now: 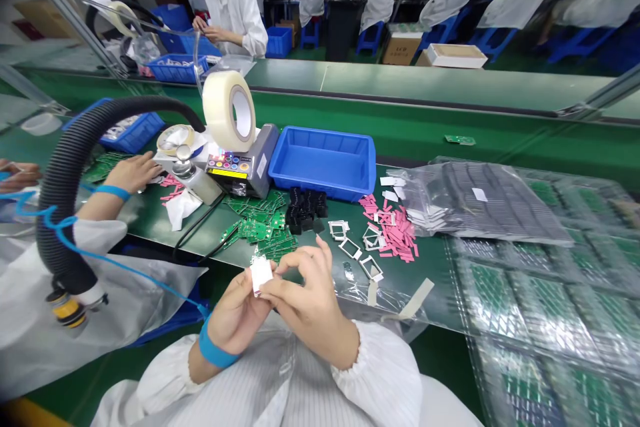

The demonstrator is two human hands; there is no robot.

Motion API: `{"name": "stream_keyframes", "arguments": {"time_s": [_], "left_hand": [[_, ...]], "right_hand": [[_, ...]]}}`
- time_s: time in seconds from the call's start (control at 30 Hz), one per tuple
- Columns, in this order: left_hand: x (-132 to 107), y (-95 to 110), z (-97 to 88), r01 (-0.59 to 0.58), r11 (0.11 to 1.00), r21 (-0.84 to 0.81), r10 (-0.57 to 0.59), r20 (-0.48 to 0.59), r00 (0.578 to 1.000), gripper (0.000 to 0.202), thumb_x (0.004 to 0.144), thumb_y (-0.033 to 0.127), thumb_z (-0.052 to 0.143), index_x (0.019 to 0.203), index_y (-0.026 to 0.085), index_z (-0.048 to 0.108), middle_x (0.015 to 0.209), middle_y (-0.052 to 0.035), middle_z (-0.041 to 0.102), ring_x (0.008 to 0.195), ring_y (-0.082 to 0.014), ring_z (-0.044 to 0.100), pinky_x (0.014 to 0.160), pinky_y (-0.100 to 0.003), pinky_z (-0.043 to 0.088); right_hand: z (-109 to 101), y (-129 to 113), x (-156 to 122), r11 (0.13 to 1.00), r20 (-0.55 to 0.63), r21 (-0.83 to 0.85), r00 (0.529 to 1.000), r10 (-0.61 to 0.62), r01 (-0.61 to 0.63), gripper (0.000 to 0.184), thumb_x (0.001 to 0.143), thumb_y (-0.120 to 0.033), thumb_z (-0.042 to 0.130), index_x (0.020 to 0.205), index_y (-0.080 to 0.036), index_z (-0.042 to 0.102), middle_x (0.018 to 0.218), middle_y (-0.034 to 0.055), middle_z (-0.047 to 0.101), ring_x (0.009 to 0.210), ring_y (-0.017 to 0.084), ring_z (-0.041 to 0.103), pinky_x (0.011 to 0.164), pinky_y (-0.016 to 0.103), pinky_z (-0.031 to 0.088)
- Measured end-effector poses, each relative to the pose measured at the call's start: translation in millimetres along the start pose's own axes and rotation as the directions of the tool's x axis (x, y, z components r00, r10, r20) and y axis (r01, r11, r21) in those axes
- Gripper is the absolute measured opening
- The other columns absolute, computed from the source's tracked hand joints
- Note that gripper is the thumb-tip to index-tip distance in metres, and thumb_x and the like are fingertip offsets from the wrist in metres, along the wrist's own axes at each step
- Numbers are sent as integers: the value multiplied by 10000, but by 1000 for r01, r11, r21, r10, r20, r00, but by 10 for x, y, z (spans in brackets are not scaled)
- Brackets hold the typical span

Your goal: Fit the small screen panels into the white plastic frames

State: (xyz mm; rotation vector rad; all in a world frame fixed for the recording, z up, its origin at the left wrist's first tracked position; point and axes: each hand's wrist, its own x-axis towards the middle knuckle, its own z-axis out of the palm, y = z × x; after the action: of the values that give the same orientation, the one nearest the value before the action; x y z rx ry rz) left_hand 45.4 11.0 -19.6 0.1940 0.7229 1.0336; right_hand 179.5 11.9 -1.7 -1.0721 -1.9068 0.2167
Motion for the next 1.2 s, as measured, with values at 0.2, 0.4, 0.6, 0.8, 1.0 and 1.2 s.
{"name": "stream_keyframes", "arguments": {"time_s": [0.2,0.4,0.6,0.8,1.0,1.2], "left_hand": [[-54,21,23,-55,997,62,51,65,997,305,639,377,761,835,147,723,709,-12,631,637,-92,502,616,-221,397],[-131,47,63,-139,979,152,116,148,982,339,656,425,734,864,157,724,654,-7,595,567,-89,443,549,-231,356],[-135,44,98,-134,979,156,128,50,991,314,649,417,742,826,158,725,648,-8,610,602,-101,491,601,-234,391],[-90,1,89,-80,990,113,80,12,997,245,674,367,736,746,136,698,698,-18,626,654,-104,511,661,-239,405],[-64,8,82,-121,986,110,116,49,992,303,656,404,742,793,137,700,754,-31,652,707,-130,537,716,-272,406],[-78,27,37,-126,986,108,119,69,991,305,663,407,736,805,140,696,715,-21,627,687,-120,509,673,-257,390]], "right_hand": [[-67,-127,29,999,6,-44,1000,-10,10,175,877,-178,513,732,-213,605,781,-5,628,831,161,532,1018,531,273],[-55,-181,-55,980,-81,-166,989,-123,109,204,884,-127,460,714,-203,543,914,-9,714,861,161,577,1053,549,217],[-68,-180,-72,951,-18,-251,982,-188,178,189,874,-100,454,766,-198,574,957,-3,725,874,157,595,1081,544,168],[-123,-99,35,940,121,-251,971,-205,230,218,887,-80,413,854,-190,598,827,-21,715,851,149,591,1092,542,115],[-244,-26,162,989,215,-83,971,-101,121,175,901,-122,429,880,-215,576,805,-39,709,942,176,586,1086,565,110],[-255,-52,182,977,204,-138,970,-130,160,190,918,-169,441,785,-212,569,923,-29,720,994,195,554,1068,576,124]]}}
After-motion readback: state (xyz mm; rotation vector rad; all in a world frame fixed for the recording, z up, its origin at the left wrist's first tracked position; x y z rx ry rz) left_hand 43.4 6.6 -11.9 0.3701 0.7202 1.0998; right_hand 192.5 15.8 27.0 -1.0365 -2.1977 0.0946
